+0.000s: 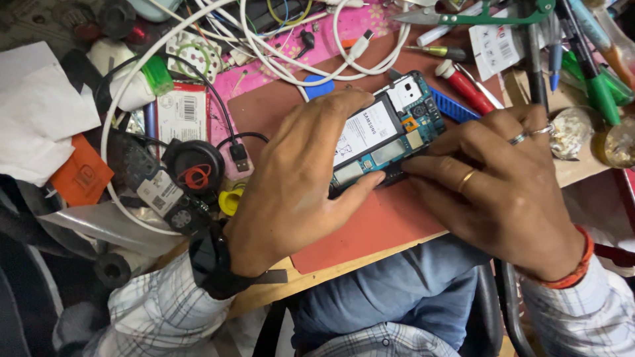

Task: The person disassembles a smartphone by prying open the back cover and removing internal components. They then transfer a small part from another phone's motherboard to the first phone and reassemble it.

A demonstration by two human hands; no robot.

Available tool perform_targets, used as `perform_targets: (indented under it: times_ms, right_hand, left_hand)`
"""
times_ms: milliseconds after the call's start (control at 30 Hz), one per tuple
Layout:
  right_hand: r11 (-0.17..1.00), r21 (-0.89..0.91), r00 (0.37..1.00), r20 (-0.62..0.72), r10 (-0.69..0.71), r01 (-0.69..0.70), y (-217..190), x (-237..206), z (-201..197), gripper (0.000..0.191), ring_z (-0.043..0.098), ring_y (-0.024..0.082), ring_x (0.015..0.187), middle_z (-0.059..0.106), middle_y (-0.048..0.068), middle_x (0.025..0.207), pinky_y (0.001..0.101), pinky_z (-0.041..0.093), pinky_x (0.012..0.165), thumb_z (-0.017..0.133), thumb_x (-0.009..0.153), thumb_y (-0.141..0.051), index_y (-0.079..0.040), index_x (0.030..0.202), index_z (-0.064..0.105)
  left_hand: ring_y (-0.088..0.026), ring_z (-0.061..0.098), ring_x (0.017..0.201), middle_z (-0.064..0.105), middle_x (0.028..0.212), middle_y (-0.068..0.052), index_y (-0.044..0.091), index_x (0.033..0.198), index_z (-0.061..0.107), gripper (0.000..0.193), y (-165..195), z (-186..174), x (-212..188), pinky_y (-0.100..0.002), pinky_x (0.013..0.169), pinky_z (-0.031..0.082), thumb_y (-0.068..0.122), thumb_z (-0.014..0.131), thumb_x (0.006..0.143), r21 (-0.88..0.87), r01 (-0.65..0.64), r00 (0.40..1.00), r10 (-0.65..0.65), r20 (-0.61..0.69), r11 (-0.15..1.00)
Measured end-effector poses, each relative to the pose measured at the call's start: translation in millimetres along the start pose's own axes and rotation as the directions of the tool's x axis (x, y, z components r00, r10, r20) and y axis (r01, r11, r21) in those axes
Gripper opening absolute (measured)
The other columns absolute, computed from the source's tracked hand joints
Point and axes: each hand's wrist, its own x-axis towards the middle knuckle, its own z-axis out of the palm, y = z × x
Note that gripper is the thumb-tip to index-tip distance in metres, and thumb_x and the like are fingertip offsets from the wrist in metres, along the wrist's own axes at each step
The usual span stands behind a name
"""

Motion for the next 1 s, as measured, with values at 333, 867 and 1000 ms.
perform_targets:
  times_ms: [333, 867, 1000]
  right_hand:
    - [0.996, 0.085, 0.998, 0.066, 0.025, -0.030, 6, 6, 0, 0.030, 0.059, 0.023, 0.085, 0.067, 0.005, 0.094, 0.0395, 0.036, 0.086, 0.086, 0.068, -0.010, -0.006, 0.097, 0.078]
    - [0.994, 0.105, 0.999, -0.002, 0.041, -0.041, -1, 2, -3, 0.030, 0.061, 0.021, 0.085, 0.068, 0.004, 0.091, 0.0360, 0.035, 0.083, 0.086, 0.069, -0.008, -0.008, 0.098, 0.078]
    - [0.968, 0.231, 0.987, -0.106, 0.122, -0.095, -2, -9, -11, 0.030, 0.062, 0.019, 0.086, 0.065, 0.006, 0.090, 0.0353, 0.041, 0.083, 0.086, 0.071, -0.007, -0.006, 0.099, 0.076]
  left_hand:
    - [-0.038, 0.057, 0.133, 0.057, 0.140, -0.016, 0.002, 0.143, 0.043, 0.073, -2, 2, 0, -0.048, 0.115, 0.045, 0.017, 0.085, 0.086, -0.024, -0.003, 1.000, 0.003, 0.004, 1.000]
    - [-0.031, 0.066, 0.120, 0.063, 0.132, -0.014, 0.002, 0.138, 0.045, 0.069, 5, -4, 1, -0.040, 0.104, 0.054, 0.019, 0.089, 0.088, 0.007, -0.038, 0.995, 0.038, -0.093, 0.999]
    - [-0.033, 0.068, 0.116, 0.064, 0.130, -0.018, 0.002, 0.140, 0.044, 0.071, 0, -19, 5, -0.041, 0.105, 0.056, 0.019, 0.090, 0.088, 0.080, -0.020, 0.987, 0.033, -0.159, 0.997]
